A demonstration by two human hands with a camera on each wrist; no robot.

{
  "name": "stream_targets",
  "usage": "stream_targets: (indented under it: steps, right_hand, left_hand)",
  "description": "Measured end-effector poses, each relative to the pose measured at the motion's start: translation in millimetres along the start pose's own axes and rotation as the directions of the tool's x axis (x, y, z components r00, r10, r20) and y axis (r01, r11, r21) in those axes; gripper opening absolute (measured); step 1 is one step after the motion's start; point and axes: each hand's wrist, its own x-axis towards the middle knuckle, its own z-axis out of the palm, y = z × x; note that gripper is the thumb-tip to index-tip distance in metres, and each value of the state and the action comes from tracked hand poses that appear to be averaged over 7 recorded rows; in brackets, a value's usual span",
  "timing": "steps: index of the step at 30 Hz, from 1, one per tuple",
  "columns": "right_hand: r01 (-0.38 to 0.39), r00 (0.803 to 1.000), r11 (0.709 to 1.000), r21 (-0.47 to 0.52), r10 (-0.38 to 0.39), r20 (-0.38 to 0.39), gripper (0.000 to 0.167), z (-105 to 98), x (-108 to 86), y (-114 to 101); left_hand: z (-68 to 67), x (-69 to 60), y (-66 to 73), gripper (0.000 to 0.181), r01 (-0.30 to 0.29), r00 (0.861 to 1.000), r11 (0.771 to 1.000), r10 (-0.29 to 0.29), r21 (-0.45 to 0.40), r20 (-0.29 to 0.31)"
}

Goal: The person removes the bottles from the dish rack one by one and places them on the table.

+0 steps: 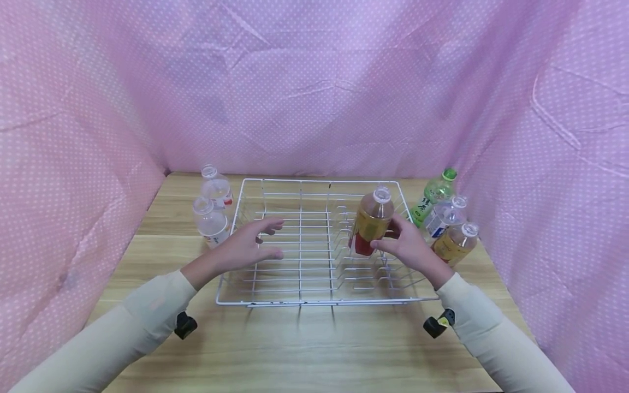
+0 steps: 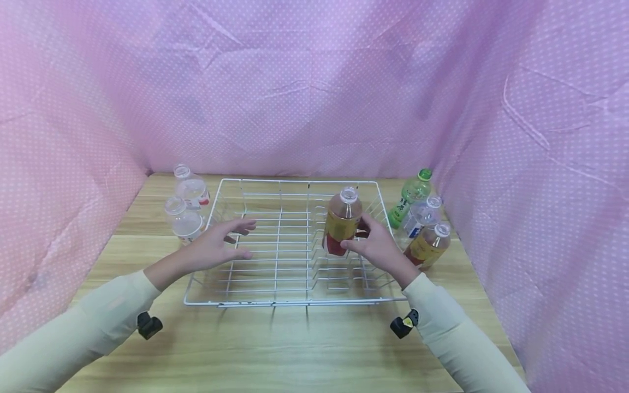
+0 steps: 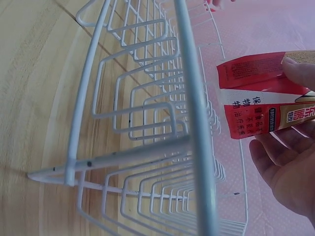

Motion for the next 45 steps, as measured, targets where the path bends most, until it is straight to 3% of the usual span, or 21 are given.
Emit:
stream_targets:
  steps: [12, 20, 33, 45]
  right_hand:
    - [-0.006, 1.0, 1.0, 0.009, 0.006, -0.016, 0.073, -7, -4.8, 6]
    - [0.001, 0.999, 1.0, 0.012, 0.0, -0.041, 0.075, -15, -10.2, 9]
    - [-0.008, 0.997, 1.0, 0.023, 0.01, -0.07, 0.073, -23, -18.0, 14]
    - [0.017, 0.993, 1.0, -0.001, -0.017, -0.115, 0.067, -33, -26.9, 21]
  left_hand:
    - [-1.0, -8.9, -2.2, 0.078, 0.047, 0.998, 0.999, -0.047, 0.007, -0.043]
    - [-3.1, -7.6, -0.4, 0.079, 0.029, 0.998, 0.998, -0.027, 0.049, -0.055]
    - [-3.5, -14.5, -0.9, 0.079, 0.05, 0.997, 0.999, -0.049, -0.001, -0.059]
    - [-2.4, -19.9, -6.6, 0.077, 0.05, 0.995, 0.999, -0.049, 0.006, -0.086]
